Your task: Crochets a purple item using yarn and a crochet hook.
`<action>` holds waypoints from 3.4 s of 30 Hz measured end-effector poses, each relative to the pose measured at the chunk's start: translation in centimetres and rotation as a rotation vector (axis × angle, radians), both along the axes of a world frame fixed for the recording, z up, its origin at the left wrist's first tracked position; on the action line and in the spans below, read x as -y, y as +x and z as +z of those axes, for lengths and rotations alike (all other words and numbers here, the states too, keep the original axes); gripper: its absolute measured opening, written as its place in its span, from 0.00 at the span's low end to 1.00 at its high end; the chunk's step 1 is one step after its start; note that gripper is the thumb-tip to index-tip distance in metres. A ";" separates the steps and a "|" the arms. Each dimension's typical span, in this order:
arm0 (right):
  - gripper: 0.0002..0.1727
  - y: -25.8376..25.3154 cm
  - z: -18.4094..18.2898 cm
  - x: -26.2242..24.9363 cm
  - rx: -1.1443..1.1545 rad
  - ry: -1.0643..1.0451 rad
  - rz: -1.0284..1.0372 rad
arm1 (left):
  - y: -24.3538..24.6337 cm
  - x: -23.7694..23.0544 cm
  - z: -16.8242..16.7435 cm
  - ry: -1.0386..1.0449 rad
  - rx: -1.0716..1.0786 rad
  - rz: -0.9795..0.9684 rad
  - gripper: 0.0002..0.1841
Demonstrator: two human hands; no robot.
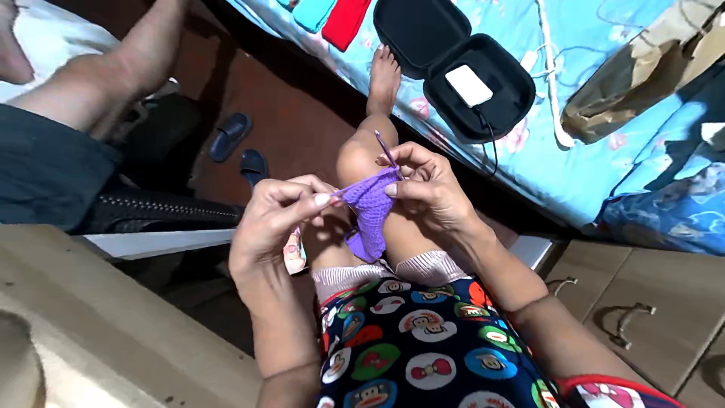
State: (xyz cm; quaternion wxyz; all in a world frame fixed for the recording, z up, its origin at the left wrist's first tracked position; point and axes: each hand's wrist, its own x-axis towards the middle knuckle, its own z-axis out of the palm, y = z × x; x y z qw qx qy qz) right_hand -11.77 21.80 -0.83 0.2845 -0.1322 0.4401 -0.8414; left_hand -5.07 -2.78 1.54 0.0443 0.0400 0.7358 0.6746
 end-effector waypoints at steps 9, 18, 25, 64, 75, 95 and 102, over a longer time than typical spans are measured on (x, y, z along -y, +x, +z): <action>0.18 0.1 -1.0 -0.8 0.104 0.000 0.023 | -1.8 -6.4 0.0 0.292 -0.163 0.064 0.52; 0.23 -2.3 -1.7 -1.0 -0.177 0.114 -0.038 | -2.6 -9.1 0.8 0.086 -0.007 0.321 0.54; 0.23 -2.9 -2.8 -1.3 -0.131 0.052 0.005 | -2.9 -9.1 0.4 0.139 0.001 0.334 0.50; 0.21 -4.9 -4.1 -4.3 -1.239 0.639 -0.204 | -2.5 -8.5 0.6 0.055 0.079 0.383 0.44; 0.19 -3.8 -4.1 -3.5 -0.929 0.462 -0.156 | -2.5 -9.6 0.3 -0.062 0.027 0.457 0.45; 0.09 -3.9 -4.4 -3.2 -1.198 0.523 -0.398 | -2.7 -7.9 0.4 0.249 0.063 0.300 0.39; 0.08 -4.4 -5.0 -4.1 -1.207 0.484 -0.342 | -2.8 -7.2 0.6 0.201 0.109 0.267 0.37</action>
